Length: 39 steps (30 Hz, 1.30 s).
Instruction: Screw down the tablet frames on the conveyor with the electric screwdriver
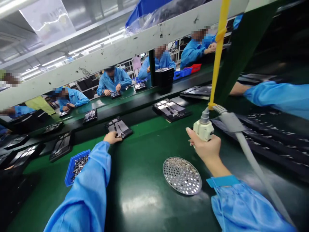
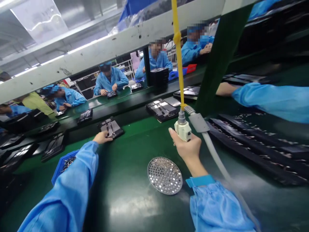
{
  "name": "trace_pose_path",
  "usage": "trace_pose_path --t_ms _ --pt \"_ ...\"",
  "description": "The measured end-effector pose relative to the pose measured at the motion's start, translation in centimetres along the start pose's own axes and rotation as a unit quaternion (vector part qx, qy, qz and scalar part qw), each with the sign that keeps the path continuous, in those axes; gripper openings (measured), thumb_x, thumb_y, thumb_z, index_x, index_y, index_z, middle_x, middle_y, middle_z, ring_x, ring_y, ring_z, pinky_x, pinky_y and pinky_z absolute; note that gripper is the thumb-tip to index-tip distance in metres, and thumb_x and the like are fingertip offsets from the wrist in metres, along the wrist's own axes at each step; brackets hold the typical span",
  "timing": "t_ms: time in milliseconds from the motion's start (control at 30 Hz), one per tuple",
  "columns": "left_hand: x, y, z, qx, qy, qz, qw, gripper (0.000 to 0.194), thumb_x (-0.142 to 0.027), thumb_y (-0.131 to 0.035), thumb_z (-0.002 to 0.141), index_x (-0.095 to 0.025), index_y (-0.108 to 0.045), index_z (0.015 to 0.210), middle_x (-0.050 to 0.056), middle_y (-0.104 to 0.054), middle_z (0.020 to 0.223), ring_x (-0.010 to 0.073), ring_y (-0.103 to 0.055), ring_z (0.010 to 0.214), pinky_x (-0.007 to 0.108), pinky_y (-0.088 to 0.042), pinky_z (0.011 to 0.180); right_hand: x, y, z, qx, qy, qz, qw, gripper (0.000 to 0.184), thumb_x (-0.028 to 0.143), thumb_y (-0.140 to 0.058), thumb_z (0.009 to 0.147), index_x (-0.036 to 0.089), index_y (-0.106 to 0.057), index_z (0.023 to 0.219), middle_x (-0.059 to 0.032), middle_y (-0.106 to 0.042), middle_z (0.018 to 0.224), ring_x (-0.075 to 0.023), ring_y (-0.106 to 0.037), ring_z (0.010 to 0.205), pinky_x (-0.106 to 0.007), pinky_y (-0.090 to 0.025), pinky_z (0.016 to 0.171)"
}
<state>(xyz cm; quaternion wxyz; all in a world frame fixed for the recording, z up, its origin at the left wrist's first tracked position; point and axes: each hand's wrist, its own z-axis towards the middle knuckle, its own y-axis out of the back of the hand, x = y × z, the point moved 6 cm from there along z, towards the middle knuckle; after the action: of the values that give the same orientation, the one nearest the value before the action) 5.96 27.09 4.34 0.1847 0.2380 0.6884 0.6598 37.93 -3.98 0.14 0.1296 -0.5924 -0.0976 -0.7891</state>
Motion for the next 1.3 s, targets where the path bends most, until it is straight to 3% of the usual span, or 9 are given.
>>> trace_pose_path --t_ms 100,167,267,367,433,500,633,800,1300 --pt "1.5 1.6 0.3 -0.023 0.035 0.005 0.999 0.036 -0.033 -0.080 0.086 -0.016 -0.071 0.117 0.015 -0.073 0.118 0.0315 -0.069 0.113 0.037 -0.056 0.100 0.3 -0.1 0.0 0.000 -0.009 0.006 1.000 0.046 0.059 -0.084 0.068 0.018 -0.065 0.063 -0.0056 -0.061 0.053 -0.0235 -0.061 0.049 -0.035 -0.048 0.050" --pt "-0.2 1.2 -1.5 -0.048 0.008 -0.003 0.999 0.037 -0.027 -0.074 0.089 -0.015 -0.068 0.124 0.017 -0.066 0.132 0.0330 -0.062 0.126 0.040 -0.050 0.110 1.3 0.2 -0.4 -0.005 -0.014 0.017 1.000 0.043 0.057 -0.084 0.068 0.018 -0.065 0.064 -0.0048 -0.061 0.053 -0.0218 -0.059 0.048 -0.033 -0.046 0.048" --pt "-5.3 -1.9 -7.4 -0.050 -0.096 -0.057 0.993 0.025 -0.028 -0.064 0.097 -0.017 -0.068 0.120 0.012 -0.067 0.131 0.0270 -0.060 0.126 0.036 -0.047 0.111 4.4 0.5 -2.1 -0.003 0.000 0.078 0.997 0.040 0.052 -0.084 0.067 0.019 -0.063 0.064 -0.0023 -0.059 0.052 -0.0171 -0.054 0.044 -0.030 -0.042 0.044" --pt "-10.6 -4.9 -15.2 -0.068 -0.260 -0.180 0.946 0.019 -0.033 -0.055 0.104 -0.020 -0.068 0.098 0.004 -0.070 0.093 0.0186 -0.067 0.085 0.028 -0.053 0.080 7.4 -0.6 -5.0 0.070 0.007 0.167 0.983 0.034 0.049 -0.082 0.073 0.018 -0.067 0.073 0.0019 -0.057 0.051 -0.0135 -0.050 0.041 -0.027 -0.042 0.042" --pt "-12.2 -5.6 -19.0 -0.126 -0.303 -0.233 0.915 0.025 -0.032 -0.050 0.107 -0.019 -0.064 0.091 0.002 -0.065 0.079 0.0161 -0.062 0.070 0.026 -0.048 0.066 8.3 -1.9 -7.2 0.159 -0.028 0.213 0.964 0.036 0.051 -0.081 0.077 0.017 -0.072 0.085 0.0037 -0.055 0.051 -0.0123 -0.048 0.040 -0.027 -0.042 0.042" --pt "-12.9 -5.7 -20.9 -0.143 -0.319 -0.269 0.897 0.026 -0.030 -0.049 0.108 -0.019 -0.063 0.089 0.001 -0.063 0.076 0.0146 -0.061 0.067 0.025 -0.046 0.064 8.4 -2.9 -9.0 0.223 -0.068 0.240 0.942 0.039 0.054 -0.082 0.078 0.017 -0.070 0.082 0.0044 -0.053 0.049 -0.0112 -0.046 0.040 -0.026 -0.041 0.043" --pt "-13.0 -5.5 -20.2 -0.094 -0.313 -0.311 0.892 0.025 -0.031 -0.052 0.107 -0.019 -0.064 0.089 -0.001 -0.066 0.075 0.0128 -0.062 0.065 0.023 -0.045 0.064 7.7 -3.4 -10.2 0.247 -0.106 0.263 0.926 0.050 0.059 -0.086 0.075 0.019 -0.057 0.064 0.0040 -0.051 0.046 -0.0103 -0.047 0.040 -0.025 -0.043 0.045" --pt "-13.0 -5.3 -19.6 -0.073 -0.306 -0.317 0.895 0.024 -0.031 -0.052 0.107 -0.020 -0.064 0.088 -0.001 -0.066 0.075 0.0130 -0.062 0.065 0.023 -0.044 0.064 7.5 -4.0 -10.7 0.266 -0.126 0.282 0.913 0.053 0.065 -0.086 0.072 0.021 -0.057 0.067 0.0067 -0.048 0.043 -0.0097 -0.046 0.038 -0.026 -0.050 0.047" --pt "-13.2 -5.7 -20.1 -0.058 -0.311 -0.321 0.893 0.026 -0.029 -0.049 0.108 -0.019 -0.063 0.088 0.000 -0.067 0.079 0.0146 -0.063 0.070 0.026 -0.045 0.066 6.8 -4.8 -11.5 0.270 -0.126 0.236 0.925 0.055 0.069 -0.086 0.070 0.020 -0.063 0.079 0.0078 -0.048 0.043 -0.0101 -0.042 0.035 -0.027 -0.046 0.043"
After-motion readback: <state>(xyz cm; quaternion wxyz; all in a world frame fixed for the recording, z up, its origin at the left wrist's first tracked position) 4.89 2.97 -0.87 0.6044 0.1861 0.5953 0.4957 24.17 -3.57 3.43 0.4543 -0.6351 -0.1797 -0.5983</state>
